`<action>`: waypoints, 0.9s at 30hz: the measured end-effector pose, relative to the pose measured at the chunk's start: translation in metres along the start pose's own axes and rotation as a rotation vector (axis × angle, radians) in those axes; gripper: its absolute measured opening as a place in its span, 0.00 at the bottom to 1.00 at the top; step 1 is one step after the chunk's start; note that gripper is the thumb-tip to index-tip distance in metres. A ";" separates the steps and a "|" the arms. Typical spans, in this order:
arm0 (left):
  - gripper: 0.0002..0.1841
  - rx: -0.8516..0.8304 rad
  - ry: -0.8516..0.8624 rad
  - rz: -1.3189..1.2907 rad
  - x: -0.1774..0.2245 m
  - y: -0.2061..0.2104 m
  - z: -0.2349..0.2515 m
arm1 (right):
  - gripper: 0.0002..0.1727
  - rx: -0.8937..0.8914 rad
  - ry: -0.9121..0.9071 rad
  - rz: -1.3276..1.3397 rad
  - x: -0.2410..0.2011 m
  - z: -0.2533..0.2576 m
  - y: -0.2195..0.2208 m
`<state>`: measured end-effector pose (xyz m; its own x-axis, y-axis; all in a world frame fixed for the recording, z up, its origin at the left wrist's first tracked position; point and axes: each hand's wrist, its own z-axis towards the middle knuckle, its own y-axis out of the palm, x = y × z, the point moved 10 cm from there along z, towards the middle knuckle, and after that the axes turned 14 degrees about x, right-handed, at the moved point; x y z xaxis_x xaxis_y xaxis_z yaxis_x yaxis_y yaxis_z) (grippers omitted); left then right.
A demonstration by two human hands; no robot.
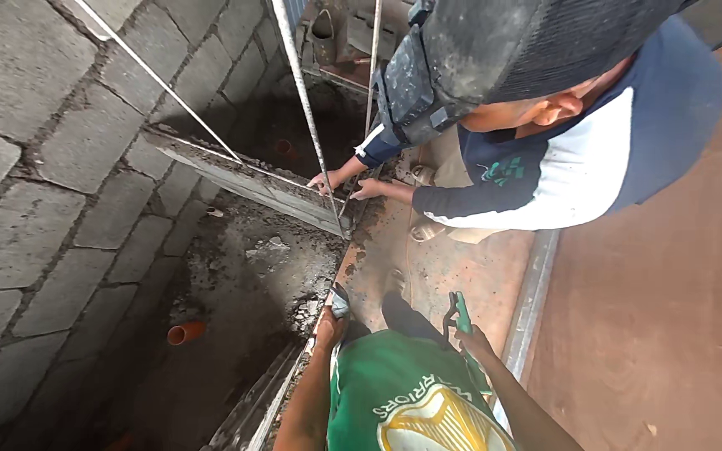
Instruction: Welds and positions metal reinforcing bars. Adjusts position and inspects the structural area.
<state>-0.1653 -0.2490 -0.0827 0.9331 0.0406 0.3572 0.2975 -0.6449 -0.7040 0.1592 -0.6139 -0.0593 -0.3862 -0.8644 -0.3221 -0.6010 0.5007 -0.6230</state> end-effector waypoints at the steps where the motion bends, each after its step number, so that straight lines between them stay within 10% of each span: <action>1: 0.37 -0.004 -0.003 0.002 0.000 0.001 0.000 | 0.30 0.003 0.000 -0.006 0.000 0.000 -0.001; 27: 0.37 0.009 -0.040 -0.027 -0.015 0.021 0.015 | 0.32 -0.107 -0.162 -0.275 -0.036 0.007 0.018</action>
<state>-0.1697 -0.2515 -0.1119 0.9321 0.0887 0.3510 0.3242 -0.6365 -0.6999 0.1672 -0.5747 -0.0636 -0.0882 -0.9597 -0.2667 -0.7404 0.2423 -0.6270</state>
